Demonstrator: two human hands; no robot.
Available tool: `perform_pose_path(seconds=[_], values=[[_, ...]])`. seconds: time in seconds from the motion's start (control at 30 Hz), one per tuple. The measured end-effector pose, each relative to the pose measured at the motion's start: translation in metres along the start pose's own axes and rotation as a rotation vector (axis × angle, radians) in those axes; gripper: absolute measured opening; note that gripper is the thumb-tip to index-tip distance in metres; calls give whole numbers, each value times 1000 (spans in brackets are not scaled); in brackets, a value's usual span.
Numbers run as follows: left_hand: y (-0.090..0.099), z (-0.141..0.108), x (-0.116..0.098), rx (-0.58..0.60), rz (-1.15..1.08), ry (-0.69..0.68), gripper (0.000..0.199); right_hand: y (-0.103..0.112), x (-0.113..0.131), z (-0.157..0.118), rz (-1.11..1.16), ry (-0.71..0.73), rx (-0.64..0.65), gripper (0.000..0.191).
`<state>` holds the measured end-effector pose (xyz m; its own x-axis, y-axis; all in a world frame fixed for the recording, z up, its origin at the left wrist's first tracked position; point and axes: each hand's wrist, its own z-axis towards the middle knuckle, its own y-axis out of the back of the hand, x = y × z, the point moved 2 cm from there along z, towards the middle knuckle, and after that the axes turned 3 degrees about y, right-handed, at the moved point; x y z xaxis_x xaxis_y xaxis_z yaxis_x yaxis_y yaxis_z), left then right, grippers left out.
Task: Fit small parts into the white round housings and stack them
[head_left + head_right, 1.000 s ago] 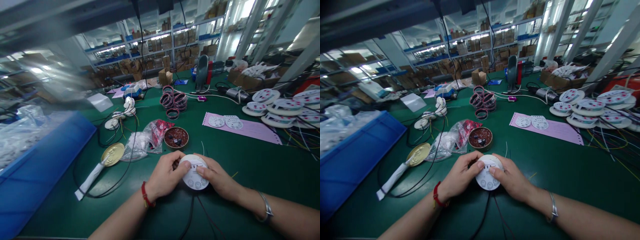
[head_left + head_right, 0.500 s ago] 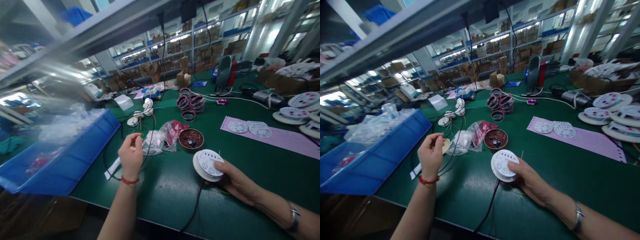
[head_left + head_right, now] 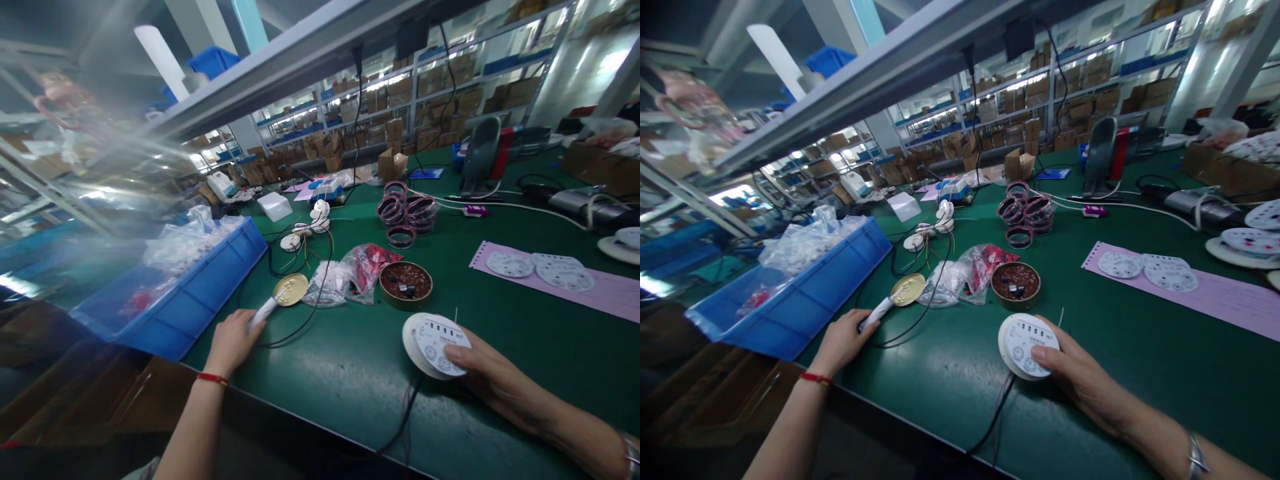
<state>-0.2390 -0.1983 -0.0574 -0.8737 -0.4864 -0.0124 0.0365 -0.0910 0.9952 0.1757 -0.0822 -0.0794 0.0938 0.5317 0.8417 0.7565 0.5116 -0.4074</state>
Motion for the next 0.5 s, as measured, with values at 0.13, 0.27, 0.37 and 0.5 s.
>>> perform_pose_path(seconds=[0.13,0.27,0.37,0.5], values=[[-1,1,-3,-11,-135,47,35,1,-1,1,-26,18,-4,97],[-1,4,-14,-219,-590,152,39,1,-2,1,-59,53,3,97],[7,6,-32,-413,-1011,125,37,0,-1,-1,-91,91,53,89],[33,-3,-60,-588,-1303,135,40,-2,2,-2,-157,155,161,75]])
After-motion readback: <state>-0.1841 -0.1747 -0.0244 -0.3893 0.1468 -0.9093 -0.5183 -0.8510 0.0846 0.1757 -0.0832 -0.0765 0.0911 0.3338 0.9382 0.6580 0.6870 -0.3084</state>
